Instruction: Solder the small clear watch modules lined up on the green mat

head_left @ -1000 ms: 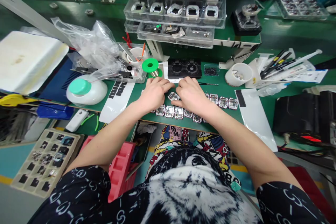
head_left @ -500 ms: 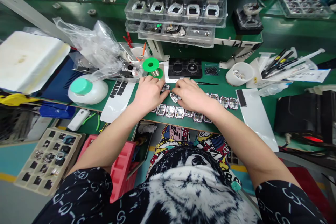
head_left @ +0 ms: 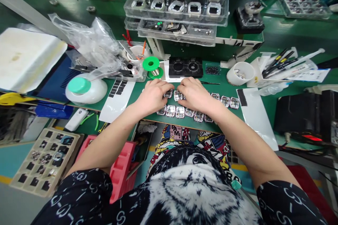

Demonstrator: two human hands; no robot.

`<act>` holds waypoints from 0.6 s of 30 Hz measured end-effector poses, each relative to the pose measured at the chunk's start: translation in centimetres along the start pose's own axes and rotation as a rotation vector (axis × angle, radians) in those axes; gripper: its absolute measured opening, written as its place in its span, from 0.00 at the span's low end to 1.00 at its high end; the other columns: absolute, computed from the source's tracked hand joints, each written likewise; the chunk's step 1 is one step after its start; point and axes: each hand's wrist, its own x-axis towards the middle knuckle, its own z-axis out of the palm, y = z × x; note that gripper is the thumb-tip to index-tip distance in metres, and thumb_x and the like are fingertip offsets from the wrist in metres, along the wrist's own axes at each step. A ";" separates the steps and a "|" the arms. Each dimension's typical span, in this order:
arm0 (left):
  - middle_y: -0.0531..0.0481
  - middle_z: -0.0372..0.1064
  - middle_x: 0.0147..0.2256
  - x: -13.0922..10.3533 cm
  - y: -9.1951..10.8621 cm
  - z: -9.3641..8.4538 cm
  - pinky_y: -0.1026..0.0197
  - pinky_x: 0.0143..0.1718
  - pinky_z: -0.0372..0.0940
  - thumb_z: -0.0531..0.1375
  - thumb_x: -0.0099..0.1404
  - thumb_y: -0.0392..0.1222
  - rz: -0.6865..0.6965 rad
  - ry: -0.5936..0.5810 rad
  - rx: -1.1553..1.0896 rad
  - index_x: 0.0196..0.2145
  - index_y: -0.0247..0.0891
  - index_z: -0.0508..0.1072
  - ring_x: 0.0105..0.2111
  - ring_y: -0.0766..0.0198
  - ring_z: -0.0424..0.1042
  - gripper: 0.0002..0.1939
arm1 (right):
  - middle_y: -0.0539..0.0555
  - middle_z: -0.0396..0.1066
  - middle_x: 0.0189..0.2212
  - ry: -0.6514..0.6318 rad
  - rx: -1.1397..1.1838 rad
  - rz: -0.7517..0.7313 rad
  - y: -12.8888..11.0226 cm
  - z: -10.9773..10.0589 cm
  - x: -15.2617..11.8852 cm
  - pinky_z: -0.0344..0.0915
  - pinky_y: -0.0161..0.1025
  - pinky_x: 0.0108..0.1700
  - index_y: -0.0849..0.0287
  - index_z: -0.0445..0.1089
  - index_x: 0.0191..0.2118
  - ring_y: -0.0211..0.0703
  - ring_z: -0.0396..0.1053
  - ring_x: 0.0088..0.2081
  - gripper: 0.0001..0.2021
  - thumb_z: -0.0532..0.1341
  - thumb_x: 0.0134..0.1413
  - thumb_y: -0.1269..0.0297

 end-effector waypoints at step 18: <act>0.46 0.74 0.53 -5.4 -3.4 -2.5 0.48 0.61 0.62 0.61 0.69 0.42 -0.154 0.126 -0.033 0.55 0.43 0.72 0.56 0.51 0.70 0.17 | 0.60 0.70 0.49 0.062 0.036 -0.056 -1.3 -0.8 1.2 0.56 0.48 0.49 0.58 0.71 0.56 0.56 0.62 0.51 0.17 0.63 0.65 0.58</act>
